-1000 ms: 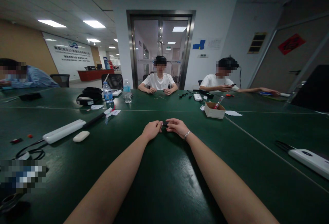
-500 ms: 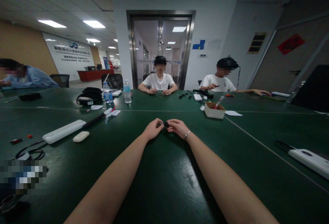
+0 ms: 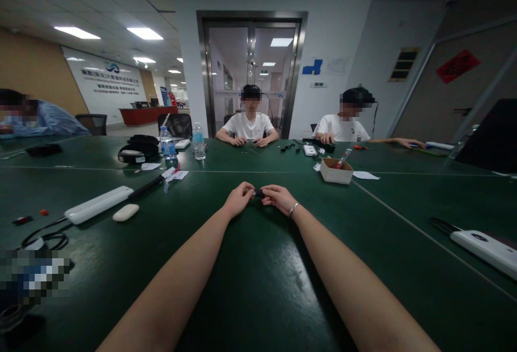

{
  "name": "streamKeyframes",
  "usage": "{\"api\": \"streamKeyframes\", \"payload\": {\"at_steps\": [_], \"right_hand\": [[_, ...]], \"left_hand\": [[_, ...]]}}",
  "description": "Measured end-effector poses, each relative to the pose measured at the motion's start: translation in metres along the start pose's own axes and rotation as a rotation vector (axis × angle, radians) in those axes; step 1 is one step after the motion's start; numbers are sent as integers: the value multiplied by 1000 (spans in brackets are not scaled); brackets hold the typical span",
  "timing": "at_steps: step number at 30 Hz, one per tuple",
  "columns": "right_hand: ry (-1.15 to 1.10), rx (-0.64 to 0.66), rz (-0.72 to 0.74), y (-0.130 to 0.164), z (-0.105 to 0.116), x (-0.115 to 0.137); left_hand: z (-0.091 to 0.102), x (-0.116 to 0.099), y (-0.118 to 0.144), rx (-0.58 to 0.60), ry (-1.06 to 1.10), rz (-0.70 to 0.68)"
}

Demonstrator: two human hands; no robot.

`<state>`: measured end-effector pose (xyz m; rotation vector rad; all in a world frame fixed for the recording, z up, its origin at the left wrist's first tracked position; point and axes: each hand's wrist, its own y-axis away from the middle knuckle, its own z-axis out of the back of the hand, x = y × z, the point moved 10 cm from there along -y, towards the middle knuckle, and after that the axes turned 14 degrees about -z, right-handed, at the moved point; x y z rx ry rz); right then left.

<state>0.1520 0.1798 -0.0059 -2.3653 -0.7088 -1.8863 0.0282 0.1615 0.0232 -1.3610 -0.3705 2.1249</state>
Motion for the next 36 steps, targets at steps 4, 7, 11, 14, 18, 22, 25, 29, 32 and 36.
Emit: {"api": "streamKeyframes", "payload": {"at_steps": [4,7,11,14,18,22,25,29,32,36], "right_hand": [[-24,-13,-3,1,1,0],[-36,-15,-1,1,1,0],[-28,-19,4,1,2,0],[-21,-6,15,0,2,0],[-6,20,27,2,0,1],[29,42,36,5,-4,3],[42,51,41,6,-6,4],[53,72,35,4,-8,3],[52,79,43,4,-8,3],[55,60,46,4,-7,4]], "left_hand": [[3,-2,-1,-51,-8,-35],[3,-3,-2,-66,-21,-63],[-2,2,-1,-19,20,-26],[-2,6,1,15,1,26],[0,5,2,44,-81,56],[2,1,3,61,-163,78],[5,0,3,63,-244,90],[7,0,4,75,-297,113],[8,3,4,80,-305,147],[6,5,4,96,-314,167]]}}
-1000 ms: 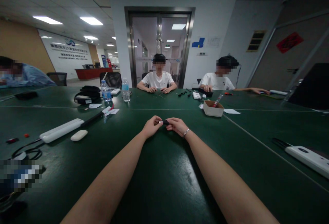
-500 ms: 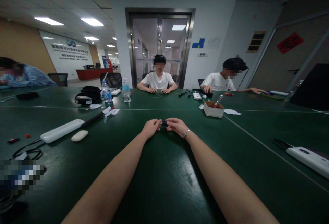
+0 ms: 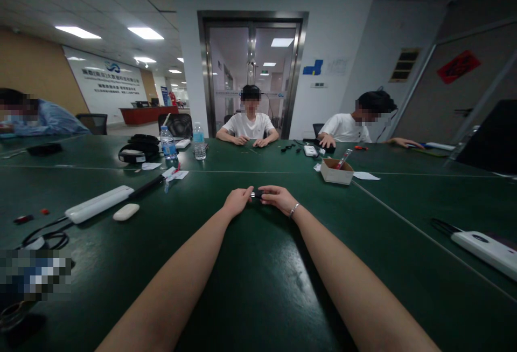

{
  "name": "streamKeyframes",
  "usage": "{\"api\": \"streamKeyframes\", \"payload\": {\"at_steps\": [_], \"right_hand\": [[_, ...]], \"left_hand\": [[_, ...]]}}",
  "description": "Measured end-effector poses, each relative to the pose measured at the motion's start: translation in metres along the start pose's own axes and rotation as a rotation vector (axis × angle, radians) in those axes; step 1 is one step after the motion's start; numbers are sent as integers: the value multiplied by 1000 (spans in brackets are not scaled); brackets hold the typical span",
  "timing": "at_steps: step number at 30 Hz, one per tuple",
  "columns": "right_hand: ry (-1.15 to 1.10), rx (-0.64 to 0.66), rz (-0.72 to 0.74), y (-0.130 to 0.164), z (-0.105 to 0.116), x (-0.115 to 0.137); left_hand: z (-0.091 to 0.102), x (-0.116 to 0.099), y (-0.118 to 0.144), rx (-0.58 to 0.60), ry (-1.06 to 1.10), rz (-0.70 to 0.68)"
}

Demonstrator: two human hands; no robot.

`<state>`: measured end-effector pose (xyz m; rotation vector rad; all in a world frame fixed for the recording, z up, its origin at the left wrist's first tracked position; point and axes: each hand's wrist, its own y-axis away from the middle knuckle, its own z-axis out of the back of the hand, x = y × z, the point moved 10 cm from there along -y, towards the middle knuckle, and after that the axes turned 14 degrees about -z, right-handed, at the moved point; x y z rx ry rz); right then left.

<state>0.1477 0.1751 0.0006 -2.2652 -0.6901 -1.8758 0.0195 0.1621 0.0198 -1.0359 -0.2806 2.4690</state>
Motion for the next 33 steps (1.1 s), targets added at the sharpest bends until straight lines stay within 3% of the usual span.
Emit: {"api": "streamKeyframes", "payload": {"at_steps": [22,33], "right_hand": [[-64,-32,-38,2,4,-2],[-117,-78,-44,0,8,-4]], "left_hand": [[-4,1,1,-51,166,-37],[-10,-3,-4,-77,358,-112]]}}
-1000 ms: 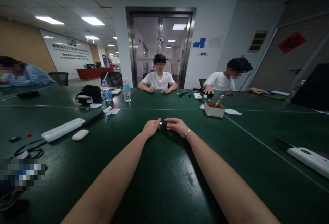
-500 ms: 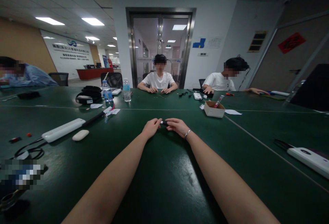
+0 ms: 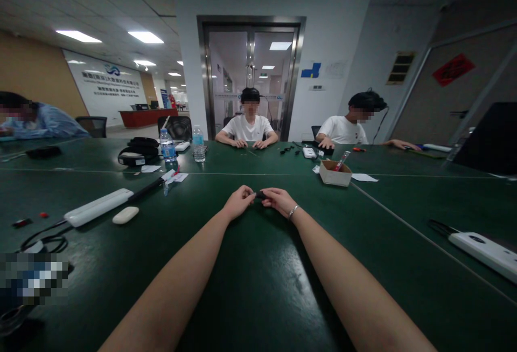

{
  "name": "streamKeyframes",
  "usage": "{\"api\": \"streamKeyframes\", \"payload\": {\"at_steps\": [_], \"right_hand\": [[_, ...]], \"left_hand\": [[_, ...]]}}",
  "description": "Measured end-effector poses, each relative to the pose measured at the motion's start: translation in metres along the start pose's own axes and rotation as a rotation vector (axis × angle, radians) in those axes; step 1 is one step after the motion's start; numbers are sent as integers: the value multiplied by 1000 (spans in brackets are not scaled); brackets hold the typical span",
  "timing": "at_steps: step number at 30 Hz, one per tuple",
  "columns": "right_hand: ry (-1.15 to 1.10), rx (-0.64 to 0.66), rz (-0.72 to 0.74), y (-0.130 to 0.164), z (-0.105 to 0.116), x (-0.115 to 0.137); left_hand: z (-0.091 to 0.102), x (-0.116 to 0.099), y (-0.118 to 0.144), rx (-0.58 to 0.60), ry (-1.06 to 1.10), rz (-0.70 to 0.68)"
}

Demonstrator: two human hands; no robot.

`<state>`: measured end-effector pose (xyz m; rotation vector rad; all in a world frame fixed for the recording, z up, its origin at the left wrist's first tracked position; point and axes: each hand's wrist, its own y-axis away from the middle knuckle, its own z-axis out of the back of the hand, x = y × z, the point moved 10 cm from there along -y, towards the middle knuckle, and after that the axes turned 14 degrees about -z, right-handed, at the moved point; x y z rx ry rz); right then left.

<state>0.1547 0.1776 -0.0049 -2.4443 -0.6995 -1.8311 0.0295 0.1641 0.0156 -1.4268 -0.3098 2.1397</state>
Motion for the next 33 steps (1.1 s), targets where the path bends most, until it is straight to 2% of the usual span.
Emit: {"api": "streamKeyframes", "payload": {"at_steps": [10,19,25,33], "right_hand": [[50,40,10,-1,-3,0],[53,22,2,3,-4,1],[72,22,6,0,-3,0],[70,18,7,-1,-1,0]], "left_hand": [[-7,11,0,118,-114,19],[-5,8,0,51,13,1],[1,8,-3,-20,-12,-32],[5,4,-2,-57,-25,-46]]}}
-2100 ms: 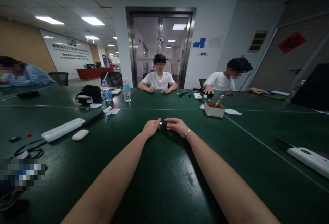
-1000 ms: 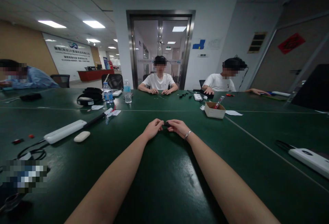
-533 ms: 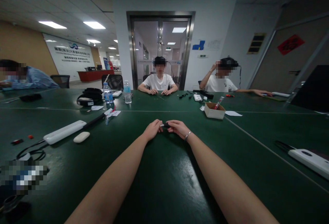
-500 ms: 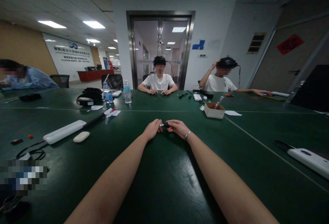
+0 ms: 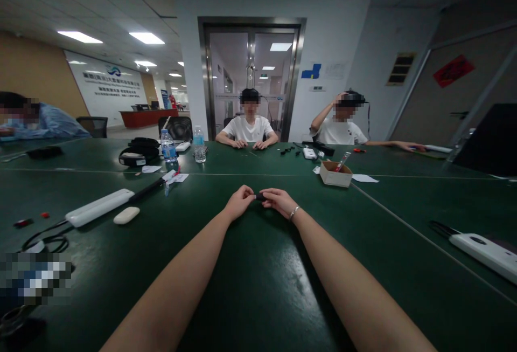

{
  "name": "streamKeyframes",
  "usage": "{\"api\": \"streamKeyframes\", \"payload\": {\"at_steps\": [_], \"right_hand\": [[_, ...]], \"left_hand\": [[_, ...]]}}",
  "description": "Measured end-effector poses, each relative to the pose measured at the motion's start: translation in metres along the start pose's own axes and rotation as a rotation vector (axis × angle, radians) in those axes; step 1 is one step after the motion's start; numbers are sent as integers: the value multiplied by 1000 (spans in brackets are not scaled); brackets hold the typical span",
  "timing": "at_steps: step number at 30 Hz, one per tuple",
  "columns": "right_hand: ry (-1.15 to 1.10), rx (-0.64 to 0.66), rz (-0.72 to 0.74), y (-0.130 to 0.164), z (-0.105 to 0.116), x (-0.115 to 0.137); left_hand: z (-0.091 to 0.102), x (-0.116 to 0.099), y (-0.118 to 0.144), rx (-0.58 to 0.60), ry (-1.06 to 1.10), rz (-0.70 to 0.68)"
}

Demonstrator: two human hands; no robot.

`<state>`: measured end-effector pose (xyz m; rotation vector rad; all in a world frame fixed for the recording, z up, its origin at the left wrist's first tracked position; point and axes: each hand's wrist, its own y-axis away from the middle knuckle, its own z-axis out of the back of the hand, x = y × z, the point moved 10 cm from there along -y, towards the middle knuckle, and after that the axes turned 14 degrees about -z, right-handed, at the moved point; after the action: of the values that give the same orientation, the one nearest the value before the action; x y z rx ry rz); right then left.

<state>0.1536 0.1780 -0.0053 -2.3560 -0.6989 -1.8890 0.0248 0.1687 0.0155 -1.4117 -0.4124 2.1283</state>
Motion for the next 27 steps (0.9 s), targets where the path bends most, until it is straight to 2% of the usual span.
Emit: {"api": "streamKeyframes", "payload": {"at_steps": [5,19,23,27], "right_hand": [[-2,8,4,0,-1,1],[5,12,5,1,-3,1],[0,11,4,0,-2,0],[2,18,5,0,-2,1]], "left_hand": [[-7,3,0,47,64,35],[-7,5,0,59,79,26],[-5,4,-1,31,76,16],[-9,5,0,73,83,43]]}}
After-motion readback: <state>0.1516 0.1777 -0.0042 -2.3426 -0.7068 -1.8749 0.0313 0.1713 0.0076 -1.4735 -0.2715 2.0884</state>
